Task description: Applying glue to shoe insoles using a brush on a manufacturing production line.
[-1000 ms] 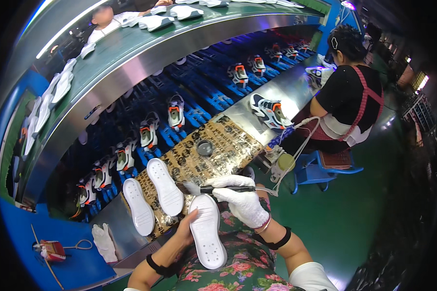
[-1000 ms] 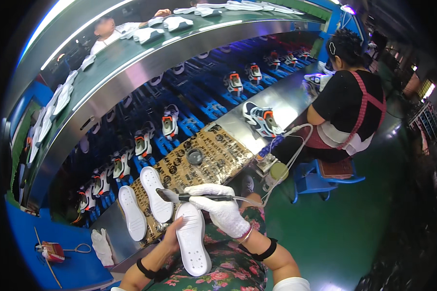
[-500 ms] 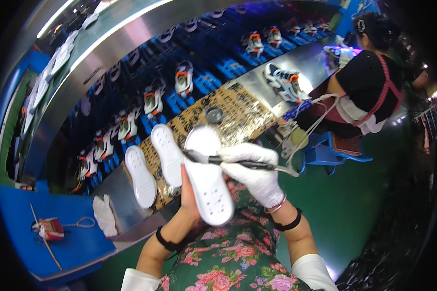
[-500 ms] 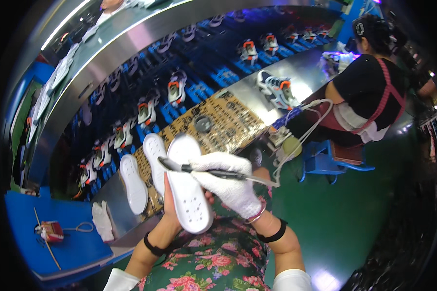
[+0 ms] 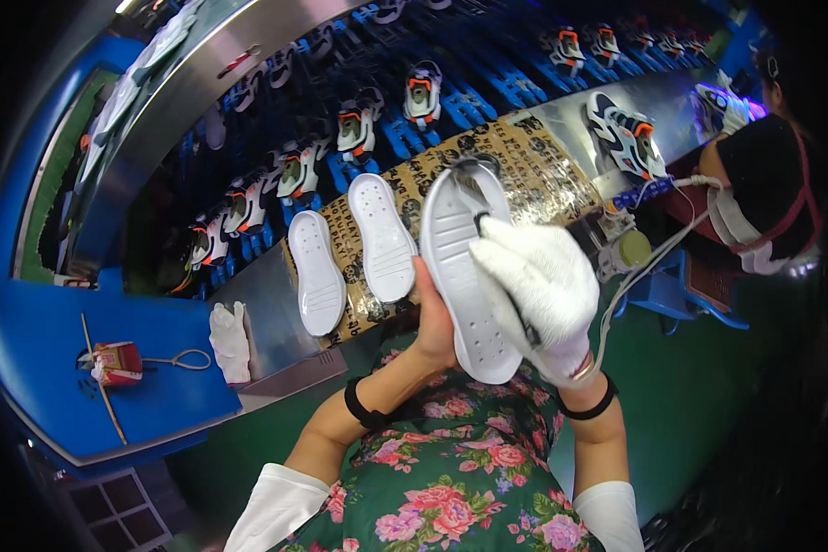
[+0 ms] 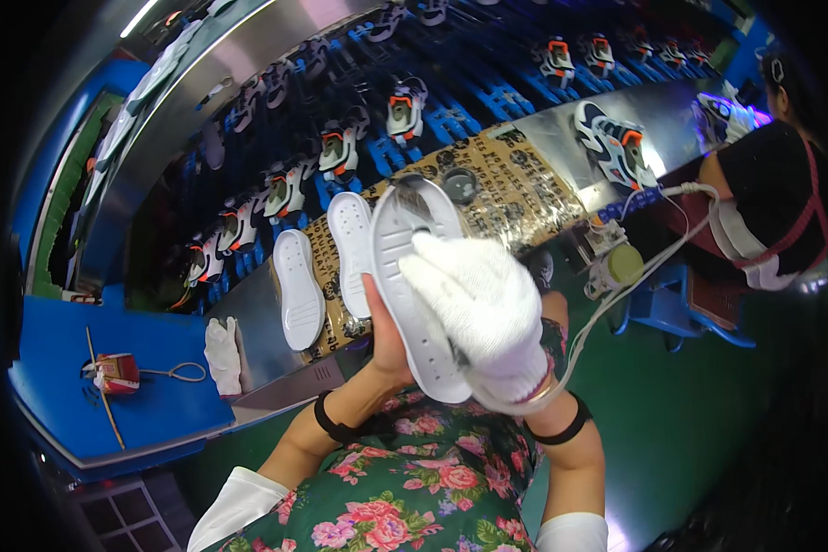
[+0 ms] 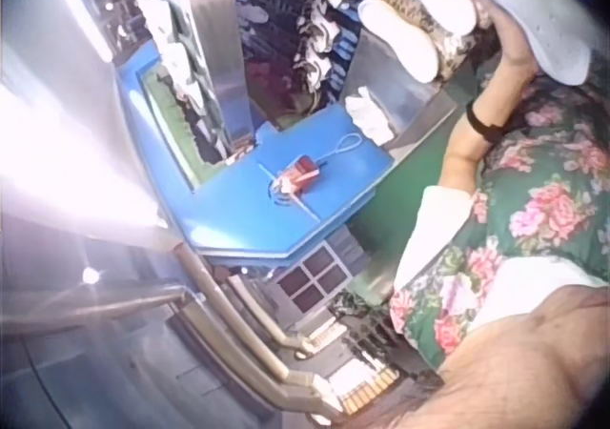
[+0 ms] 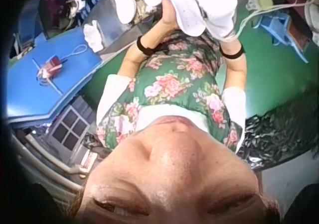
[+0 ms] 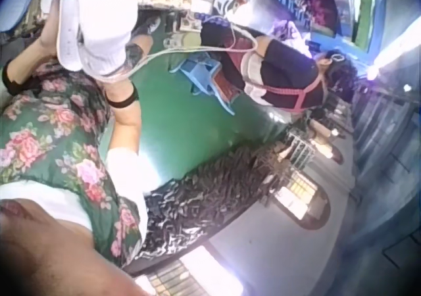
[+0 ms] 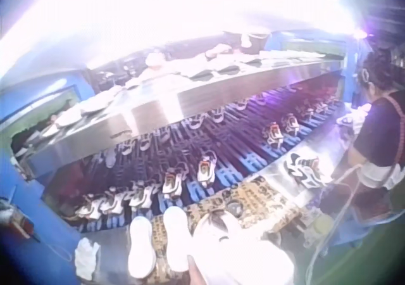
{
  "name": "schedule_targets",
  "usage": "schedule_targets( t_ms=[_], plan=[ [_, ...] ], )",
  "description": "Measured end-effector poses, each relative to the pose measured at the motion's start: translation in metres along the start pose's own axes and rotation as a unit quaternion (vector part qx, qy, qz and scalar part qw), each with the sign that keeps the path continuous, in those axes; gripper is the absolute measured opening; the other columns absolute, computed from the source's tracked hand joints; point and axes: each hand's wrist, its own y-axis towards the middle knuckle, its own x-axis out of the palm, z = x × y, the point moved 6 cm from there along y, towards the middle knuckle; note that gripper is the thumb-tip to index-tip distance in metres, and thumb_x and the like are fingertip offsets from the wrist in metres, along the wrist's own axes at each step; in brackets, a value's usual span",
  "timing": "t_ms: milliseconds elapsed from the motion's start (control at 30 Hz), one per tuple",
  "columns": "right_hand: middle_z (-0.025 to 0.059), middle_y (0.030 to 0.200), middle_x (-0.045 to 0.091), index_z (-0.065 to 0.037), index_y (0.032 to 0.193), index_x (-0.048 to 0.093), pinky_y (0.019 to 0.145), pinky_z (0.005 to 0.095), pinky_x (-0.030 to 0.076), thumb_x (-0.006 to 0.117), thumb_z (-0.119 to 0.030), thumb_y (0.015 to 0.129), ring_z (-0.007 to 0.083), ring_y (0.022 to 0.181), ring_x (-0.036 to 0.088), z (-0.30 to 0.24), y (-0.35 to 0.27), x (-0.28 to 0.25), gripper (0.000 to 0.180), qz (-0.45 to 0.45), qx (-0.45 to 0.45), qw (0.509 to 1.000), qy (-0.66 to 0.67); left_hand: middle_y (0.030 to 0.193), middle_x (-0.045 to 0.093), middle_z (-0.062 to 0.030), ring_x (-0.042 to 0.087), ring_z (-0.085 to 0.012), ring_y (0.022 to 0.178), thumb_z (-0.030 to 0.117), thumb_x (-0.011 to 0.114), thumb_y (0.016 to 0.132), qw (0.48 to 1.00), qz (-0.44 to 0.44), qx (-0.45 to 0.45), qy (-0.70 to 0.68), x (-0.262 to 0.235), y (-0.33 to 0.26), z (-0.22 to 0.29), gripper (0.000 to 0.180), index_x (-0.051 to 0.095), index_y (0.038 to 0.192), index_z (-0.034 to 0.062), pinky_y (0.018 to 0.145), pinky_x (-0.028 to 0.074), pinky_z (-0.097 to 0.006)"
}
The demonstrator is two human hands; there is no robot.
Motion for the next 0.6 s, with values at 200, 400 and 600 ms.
schedule_targets(
  t_ms=[200,400,600],
  plan=[
    [0.0133,0.103,0.072,-0.004,0.103,0.072,0.076,0.0376,0.055,0.075,-0.002,0.073,0.0281,0.089,0.069,-0.002,-0.017,0.009,0.030,-0.067,0.071,0.984,0.149,0.141,0.052,-0.0165,0.055,-0.0291,0.128,0.084,0.015,0.089,1.000,-0.012,-0.013,-0.024,-0.027,-0.001,-0.002,0.099,0.036,0.150,0.0088,0.108,0.044,-0.045],
    [0.0150,0.109,0.070,-0.003,0.104,0.071,0.079,0.0383,0.054,0.072,0.003,0.071,0.0313,0.092,0.068,-0.006,-0.014,0.011,0.034,-0.033,0.005,0.998,0.048,0.142,0.049,-0.0176,0.052,-0.0283,0.129,0.085,0.015,0.088,0.995,-0.078,-0.021,-0.062,-0.023,-0.004,0.006,0.099,0.033,0.151,0.0099,0.110,0.042,-0.045],
    [0.0138,0.098,0.073,-0.004,0.097,0.074,0.076,0.0355,0.054,0.074,-0.002,0.076,0.0279,0.087,0.070,0.011,-0.019,0.015,0.021,-0.003,0.118,0.968,0.220,0.148,0.043,-0.0162,0.048,-0.0310,0.133,0.087,0.019,0.086,0.949,-0.206,0.007,-0.238,-0.026,0.008,0.017,0.104,0.027,0.154,0.0092,0.113,0.039,-0.046]
  ],
)
